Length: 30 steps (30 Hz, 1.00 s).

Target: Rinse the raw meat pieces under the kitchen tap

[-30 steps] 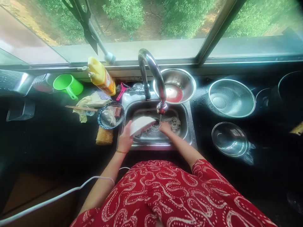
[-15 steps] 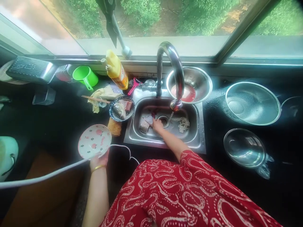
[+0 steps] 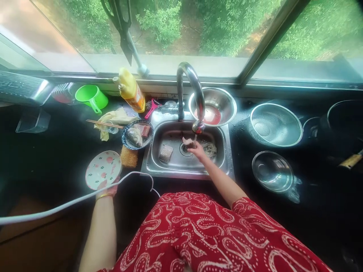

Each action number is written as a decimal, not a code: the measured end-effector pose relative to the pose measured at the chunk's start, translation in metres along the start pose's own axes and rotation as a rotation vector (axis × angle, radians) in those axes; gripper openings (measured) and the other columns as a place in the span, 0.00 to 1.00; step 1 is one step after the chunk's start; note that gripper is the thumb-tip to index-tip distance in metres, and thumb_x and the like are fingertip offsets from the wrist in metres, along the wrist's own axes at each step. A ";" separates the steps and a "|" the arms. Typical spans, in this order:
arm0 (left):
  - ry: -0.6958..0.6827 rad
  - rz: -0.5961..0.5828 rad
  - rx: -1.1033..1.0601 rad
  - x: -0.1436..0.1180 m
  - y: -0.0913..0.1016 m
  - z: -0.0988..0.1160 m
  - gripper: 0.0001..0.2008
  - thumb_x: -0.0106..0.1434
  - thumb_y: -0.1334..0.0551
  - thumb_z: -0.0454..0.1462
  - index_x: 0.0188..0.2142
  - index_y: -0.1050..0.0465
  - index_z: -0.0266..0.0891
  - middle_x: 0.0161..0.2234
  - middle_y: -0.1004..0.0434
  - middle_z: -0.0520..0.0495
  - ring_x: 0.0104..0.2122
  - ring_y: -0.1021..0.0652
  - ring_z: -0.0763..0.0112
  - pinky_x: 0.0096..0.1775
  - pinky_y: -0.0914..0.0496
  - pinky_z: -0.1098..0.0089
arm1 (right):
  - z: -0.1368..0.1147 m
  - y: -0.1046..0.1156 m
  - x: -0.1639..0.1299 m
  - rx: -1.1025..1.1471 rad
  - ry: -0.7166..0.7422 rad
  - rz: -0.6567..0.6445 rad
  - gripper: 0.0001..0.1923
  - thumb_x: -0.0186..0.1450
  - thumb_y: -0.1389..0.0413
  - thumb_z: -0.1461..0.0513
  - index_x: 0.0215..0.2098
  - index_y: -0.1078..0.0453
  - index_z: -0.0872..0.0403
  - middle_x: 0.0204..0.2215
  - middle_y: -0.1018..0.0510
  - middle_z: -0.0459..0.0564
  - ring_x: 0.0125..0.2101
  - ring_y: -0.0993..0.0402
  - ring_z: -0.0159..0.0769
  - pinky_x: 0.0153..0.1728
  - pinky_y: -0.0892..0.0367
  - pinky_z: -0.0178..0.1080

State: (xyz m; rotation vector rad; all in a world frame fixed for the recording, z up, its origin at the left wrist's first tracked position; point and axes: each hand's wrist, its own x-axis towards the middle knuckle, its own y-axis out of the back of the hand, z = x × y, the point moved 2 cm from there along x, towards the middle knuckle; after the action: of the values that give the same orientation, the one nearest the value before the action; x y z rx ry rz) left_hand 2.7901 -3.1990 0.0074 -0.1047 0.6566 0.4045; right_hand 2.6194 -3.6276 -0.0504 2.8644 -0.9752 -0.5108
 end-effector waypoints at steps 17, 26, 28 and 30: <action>-1.084 -0.527 1.241 -0.101 -0.119 -0.038 0.15 0.62 0.45 0.36 0.48 0.30 0.37 0.46 0.27 0.39 0.48 0.26 0.60 0.53 0.33 0.61 | -0.032 0.057 -0.027 -0.129 0.090 -0.013 0.22 0.52 0.39 0.57 0.44 0.28 0.55 0.37 0.21 0.48 0.38 0.27 0.38 0.41 0.34 0.39; -0.632 -0.538 1.900 -0.055 -0.243 -0.153 0.38 0.52 0.32 0.37 0.61 0.42 0.39 0.58 0.41 0.25 0.59 0.38 0.40 0.52 0.38 0.48 | -0.014 0.050 -0.068 -0.553 -0.091 0.241 0.22 0.53 0.39 0.55 0.45 0.26 0.52 0.41 0.22 0.52 0.45 0.30 0.46 0.48 0.37 0.47; -0.483 -0.634 1.701 -0.052 -0.247 -0.154 0.38 0.49 0.32 0.33 0.60 0.41 0.39 0.59 0.41 0.25 0.60 0.39 0.39 0.53 0.39 0.46 | -0.011 0.048 -0.073 -0.504 -0.109 0.273 0.22 0.52 0.39 0.55 0.44 0.27 0.53 0.41 0.23 0.53 0.45 0.30 0.46 0.48 0.37 0.47; -0.184 -0.792 1.459 -0.058 -0.252 -0.152 0.35 0.50 0.35 0.34 0.58 0.40 0.37 0.56 0.37 0.27 0.57 0.35 0.41 0.51 0.35 0.48 | -0.008 0.047 -0.076 -0.395 -0.161 0.314 0.22 0.51 0.39 0.55 0.43 0.27 0.54 0.40 0.22 0.53 0.43 0.29 0.44 0.47 0.36 0.46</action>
State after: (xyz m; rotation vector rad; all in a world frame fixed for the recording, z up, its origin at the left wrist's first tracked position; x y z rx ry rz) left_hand 2.7620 -3.4824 -0.0853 1.0242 0.5442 -0.8653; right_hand 2.5385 -3.6188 -0.0128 2.2999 -1.1675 -0.8057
